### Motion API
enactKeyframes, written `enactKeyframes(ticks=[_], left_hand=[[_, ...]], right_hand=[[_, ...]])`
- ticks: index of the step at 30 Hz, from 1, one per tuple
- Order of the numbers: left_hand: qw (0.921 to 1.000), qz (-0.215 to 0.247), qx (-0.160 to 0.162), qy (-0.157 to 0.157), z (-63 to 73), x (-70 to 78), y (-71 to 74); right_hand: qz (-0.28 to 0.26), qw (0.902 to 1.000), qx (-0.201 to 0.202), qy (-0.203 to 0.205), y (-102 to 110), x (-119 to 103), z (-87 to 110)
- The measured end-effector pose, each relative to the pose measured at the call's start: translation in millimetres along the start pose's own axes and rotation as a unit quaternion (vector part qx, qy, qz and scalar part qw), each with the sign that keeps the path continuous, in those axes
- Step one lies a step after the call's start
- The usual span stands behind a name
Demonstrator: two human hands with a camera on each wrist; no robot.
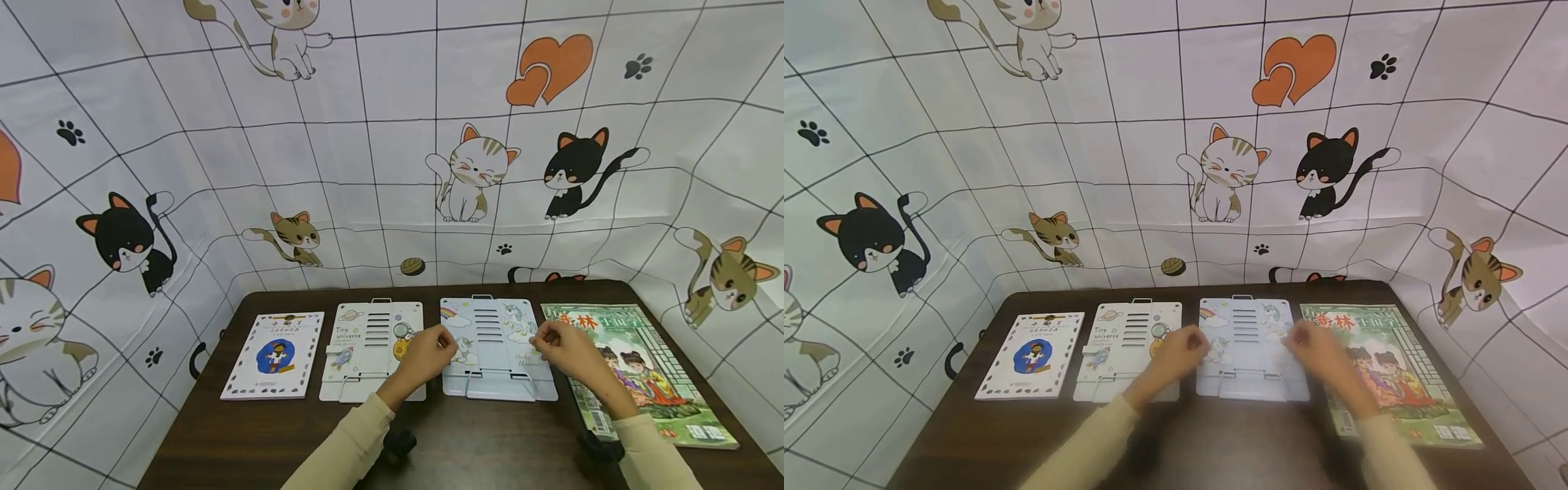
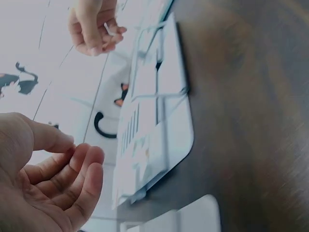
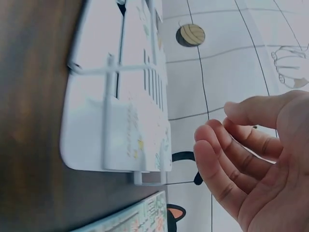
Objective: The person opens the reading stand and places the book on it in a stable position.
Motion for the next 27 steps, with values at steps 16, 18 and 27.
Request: enactKeyframes(ticks=[16,18,27], left_hand=[[0.9951,-0.014,0.053,0.083,-29.5,-15.6,16.2],[0.9942,-0.016,0.048,0.095,-33.9,-19.4,14.2],[0.9908,0.011,0.029,0.131,-43.4,-30.8,2.6]], right_hand=[[0.037,0.9981,0.021,-0.044,9.9,46.5,-50.7],[0.033,0.9976,0.009,-0.06,7.1,53.8,-55.5],[-0.002,0.9944,-0.034,-0.1,-7.3,70.5,-62.3]])
Point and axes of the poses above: each hand's wrist, its own z-axis away from the middle knuckle, its own y-axis out of the back of the hand, x = y × z, the point moved 3 cm from there along -z, towards the middle knuckle, and after that the axes turned 15 degrees about -x, right-handed, at the moved point
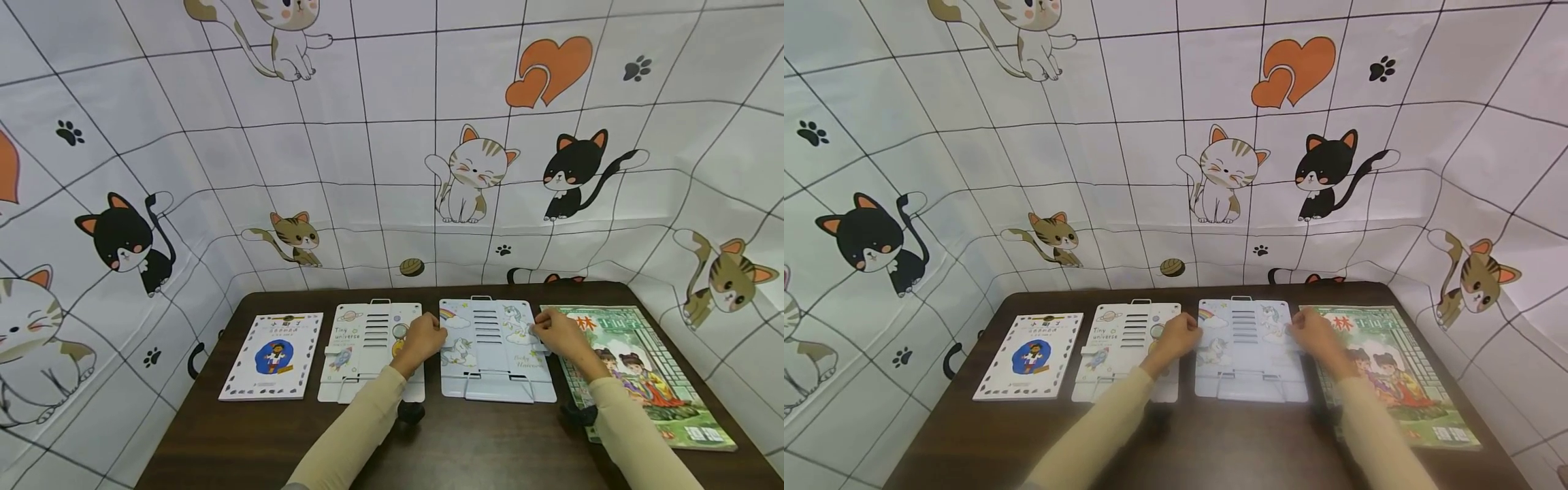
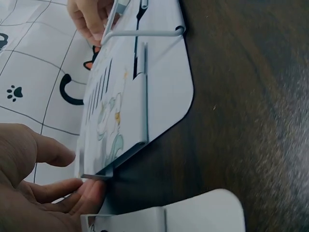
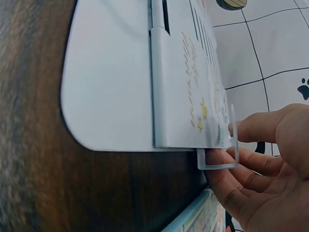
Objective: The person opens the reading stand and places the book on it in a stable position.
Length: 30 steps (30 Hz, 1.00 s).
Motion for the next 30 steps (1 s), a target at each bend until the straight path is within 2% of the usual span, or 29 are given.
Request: enactKeyframes(ticks=[2,6,12,19,22,26,30], left_hand=[[1.0,0.008,-0.003,-0.001,-6.0,-7.2,-6.4],[0.9999,-0.007,0.006,-0.009,-25.7,-24.5,-21.5],[0.9999,0.002,-0.011,0.006,-43.3,-36.3,-32.6],[0.9997,-0.002,-0.008,-0.021,-38.3,-33.4,-30.7],[0.9993,0.028,-0.018,-0.014,-38.2,-34.4,-30.6],[0.9981,0.058,-0.017,-0.009,-32.4,-26.3,-22.3],[0.9987,0.047,-0.003,-0.017,-24.3,-16.2,-13.7]], right_hand=[[-0.005,1.0,-0.002,-0.002,-2.0,-0.2,-0.4],[-0.007,0.9999,0.009,0.0,-2.5,-2.7,0.0],[-0.013,0.9998,0.01,-0.012,-0.3,-6.4,1.5],[-0.01,0.9999,0.006,-0.011,-0.8,-8.1,4.2],[-0.014,0.9998,0.009,-0.01,-0.8,-8.8,6.3],[-0.025,0.9995,0.019,-0.007,0.4,-8.0,5.8],[-0.045,0.9987,0.021,0.005,0.7,-6.9,4.8]])
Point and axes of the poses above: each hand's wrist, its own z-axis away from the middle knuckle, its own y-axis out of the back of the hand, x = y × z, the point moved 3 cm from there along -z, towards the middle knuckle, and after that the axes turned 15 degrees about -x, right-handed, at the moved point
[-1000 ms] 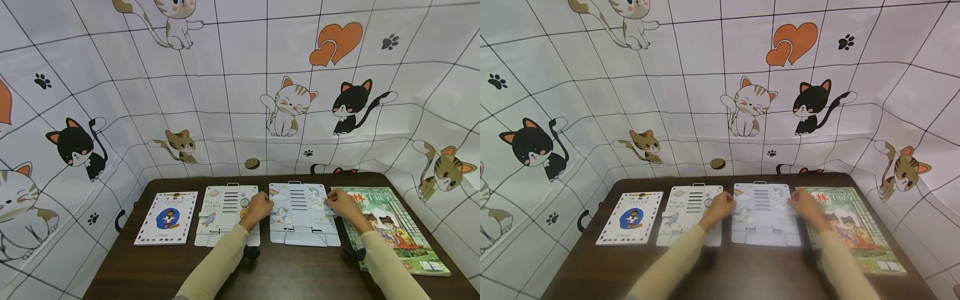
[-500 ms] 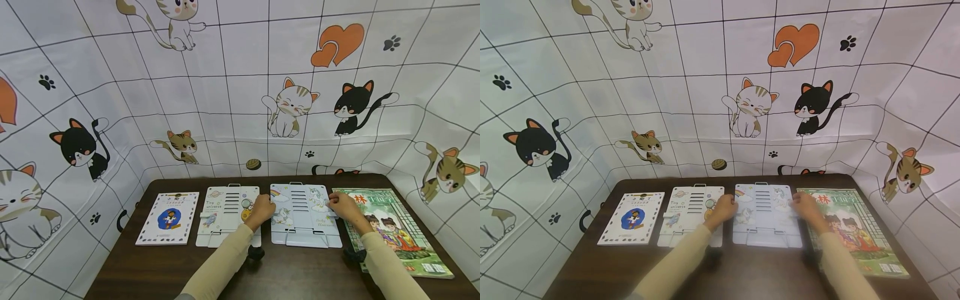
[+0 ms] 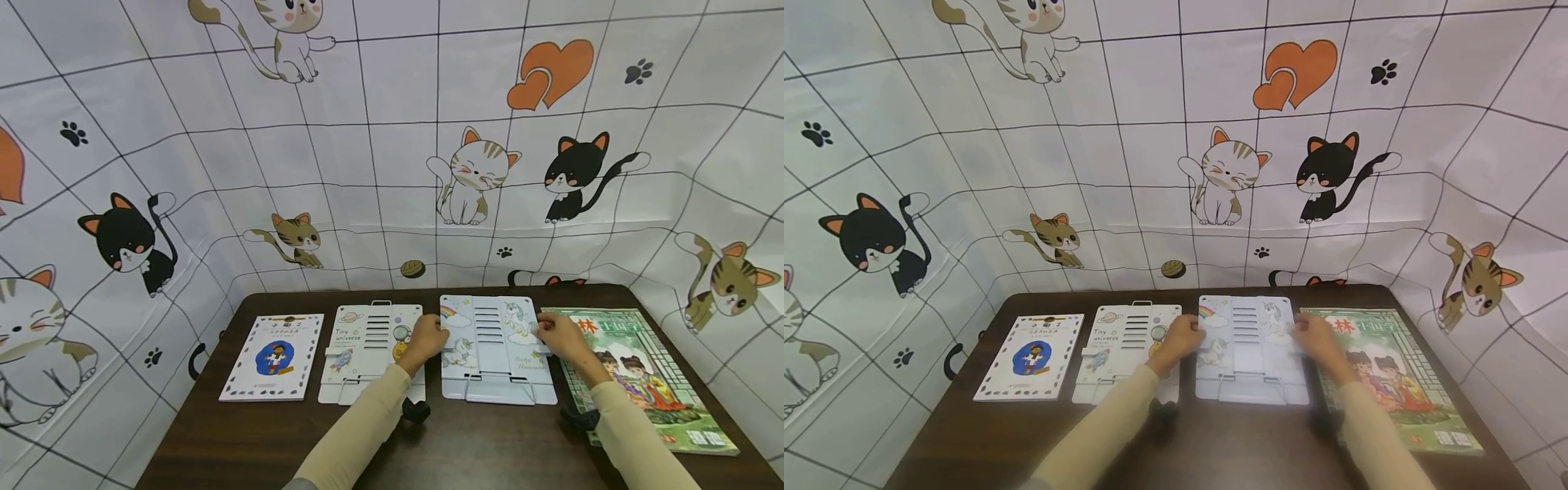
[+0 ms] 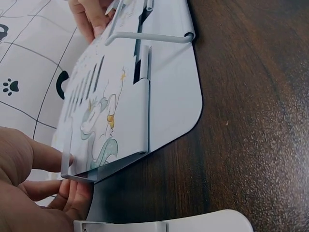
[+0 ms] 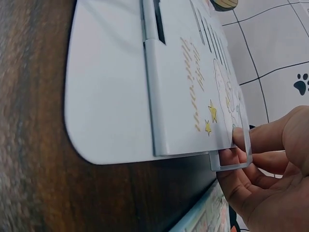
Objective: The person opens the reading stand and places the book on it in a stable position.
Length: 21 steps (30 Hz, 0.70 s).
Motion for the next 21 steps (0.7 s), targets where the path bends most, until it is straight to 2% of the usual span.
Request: enactKeyframes(ticks=[6,8,13,21], left_hand=[[0.9996,0.027,-0.005,0.003,13.1,16.6,8.8],[0.9993,0.037,0.002,0.002,13.6,19.3,10.3],[0.999,0.035,0.024,-0.012,13.2,24.4,14.5],[0.9961,0.067,0.032,-0.047,15.7,33.8,21.7]], right_hand=[[-0.031,0.9993,0.009,0.02,2.3,-2.4,6.9],[-0.046,0.9984,0.014,0.03,4.3,-5.3,10.0],[-0.077,0.9955,0.024,0.05,9.9,-12.3,14.8],[-0.069,0.9941,0.043,0.071,17.8,-17.7,21.3]])
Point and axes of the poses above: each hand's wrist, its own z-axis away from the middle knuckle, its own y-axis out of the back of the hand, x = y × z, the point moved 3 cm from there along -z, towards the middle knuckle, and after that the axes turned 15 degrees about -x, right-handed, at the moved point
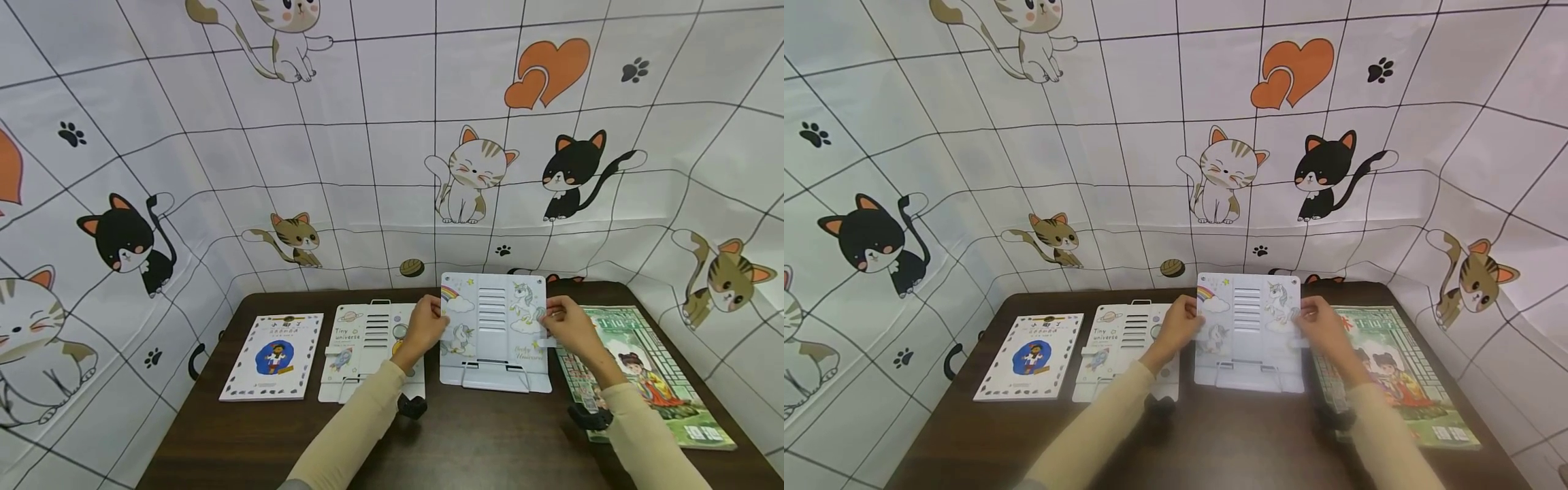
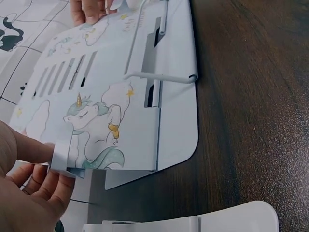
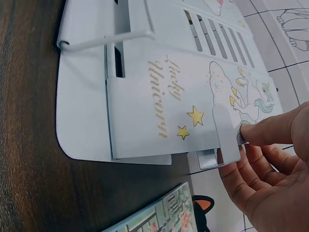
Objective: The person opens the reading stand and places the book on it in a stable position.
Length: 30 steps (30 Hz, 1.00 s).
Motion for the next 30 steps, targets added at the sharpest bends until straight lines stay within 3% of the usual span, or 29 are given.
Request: enactKeyframes(ticks=[14,24,30], left_hand=[[0.9969,-0.015,0.051,-0.058,4.4,6.4,6.1],[0.9924,-0.002,0.065,-0.104,8.1,7.1,13.9],[0.9959,0.023,0.048,-0.073,8.0,5.4,14.2]], right_hand=[[0.007,0.9995,0.031,0.008,6.7,-15.6,15.5],[0.008,0.9992,0.037,0.014,7.4,-20.2,17.9],[0.005,0.9992,0.035,0.019,3.6,-21.5,23.2]])
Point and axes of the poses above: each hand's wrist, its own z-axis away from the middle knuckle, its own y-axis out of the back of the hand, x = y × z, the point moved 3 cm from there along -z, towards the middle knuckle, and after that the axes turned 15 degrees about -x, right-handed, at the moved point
